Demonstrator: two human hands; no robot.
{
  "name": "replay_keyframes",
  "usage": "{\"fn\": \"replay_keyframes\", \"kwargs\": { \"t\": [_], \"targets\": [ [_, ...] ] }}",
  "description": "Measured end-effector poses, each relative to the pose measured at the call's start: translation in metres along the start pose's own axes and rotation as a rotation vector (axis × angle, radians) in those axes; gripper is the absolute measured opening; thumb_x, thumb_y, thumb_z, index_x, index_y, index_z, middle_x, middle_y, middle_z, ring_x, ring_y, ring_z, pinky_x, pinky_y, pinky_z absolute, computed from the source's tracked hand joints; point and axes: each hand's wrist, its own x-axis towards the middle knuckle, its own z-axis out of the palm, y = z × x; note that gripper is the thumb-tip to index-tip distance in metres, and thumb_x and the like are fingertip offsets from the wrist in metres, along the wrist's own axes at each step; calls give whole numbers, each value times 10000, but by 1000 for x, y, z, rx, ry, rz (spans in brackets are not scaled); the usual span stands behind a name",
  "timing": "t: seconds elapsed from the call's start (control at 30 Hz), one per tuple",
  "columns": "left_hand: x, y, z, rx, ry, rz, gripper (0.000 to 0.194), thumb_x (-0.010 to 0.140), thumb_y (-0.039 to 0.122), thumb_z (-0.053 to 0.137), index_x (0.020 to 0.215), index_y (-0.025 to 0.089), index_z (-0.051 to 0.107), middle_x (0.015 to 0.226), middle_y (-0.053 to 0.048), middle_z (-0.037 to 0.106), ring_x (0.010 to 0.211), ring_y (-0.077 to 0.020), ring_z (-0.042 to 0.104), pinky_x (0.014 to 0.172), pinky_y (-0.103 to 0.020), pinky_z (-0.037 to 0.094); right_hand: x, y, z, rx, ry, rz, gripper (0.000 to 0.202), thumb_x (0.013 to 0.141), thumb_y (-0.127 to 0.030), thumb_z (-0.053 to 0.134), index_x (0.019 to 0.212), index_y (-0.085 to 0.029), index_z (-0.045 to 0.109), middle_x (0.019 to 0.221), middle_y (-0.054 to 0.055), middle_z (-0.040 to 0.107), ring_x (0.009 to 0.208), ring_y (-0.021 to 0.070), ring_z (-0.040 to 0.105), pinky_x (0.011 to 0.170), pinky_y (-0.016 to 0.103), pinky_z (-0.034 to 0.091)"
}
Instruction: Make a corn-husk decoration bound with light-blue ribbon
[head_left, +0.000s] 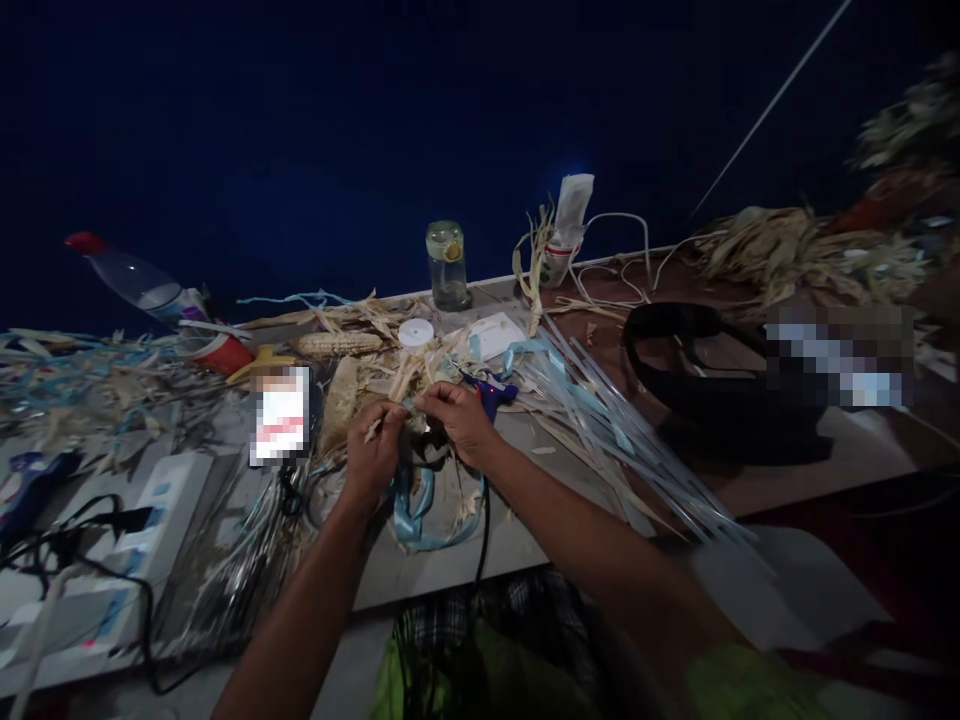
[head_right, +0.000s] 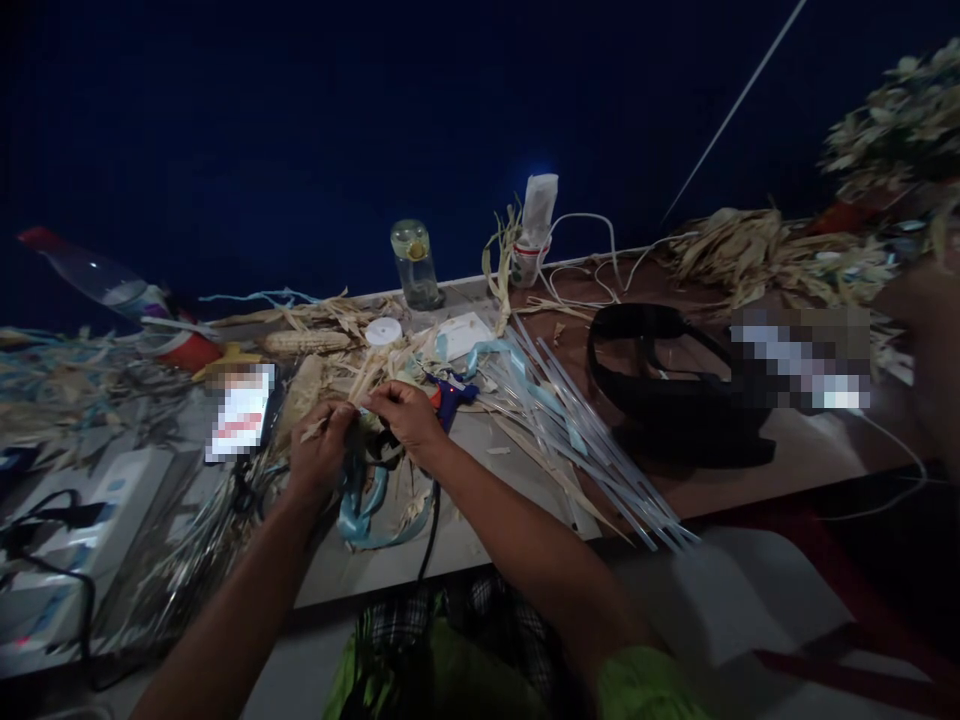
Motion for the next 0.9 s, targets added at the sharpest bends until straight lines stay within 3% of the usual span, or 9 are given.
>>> {"fn": "replay_keyframes", "kwargs": {
  "t": [0.37,0.53,0.7,0.9],
  "targets": [
    [2,-4,8,-306,38,-322,379,723,484,535,547,148,538,480,27,432,448,-74,350,437,-208,268,0,-3,-3,-111,-3,-133,252,572,-351,693,582,-157,532,548,-55,462,528,59,364,527,215,285],
    [2,-5,9,-470,72,-431,354,682,482,586,579,145,551,486,32,464,439,-66,399,435,-194,314,2,-3,-5,-135,21,-151,246,592,-356,675,577,-159,530,531,-57,444,514,60,341,511,215,270],
    [2,1,8,-650,30,-474,283,604,392,695,693,141,595,551,41,500,483,-57,454,476,-178,372,4,-5,-6,-31,127,-223,258,607,-354,668,567,-172,489,480,-76,377,482,57,307,489,214,252],
    [0,6,13,-645,-52,-447,281,585,345,714,740,134,614,607,19,535,520,-65,471,510,-191,400,3,-7,-3,21,182,-237,264,605,-345,673,571,-175,474,466,-83,358,470,54,287,481,216,246]
  ]
}}
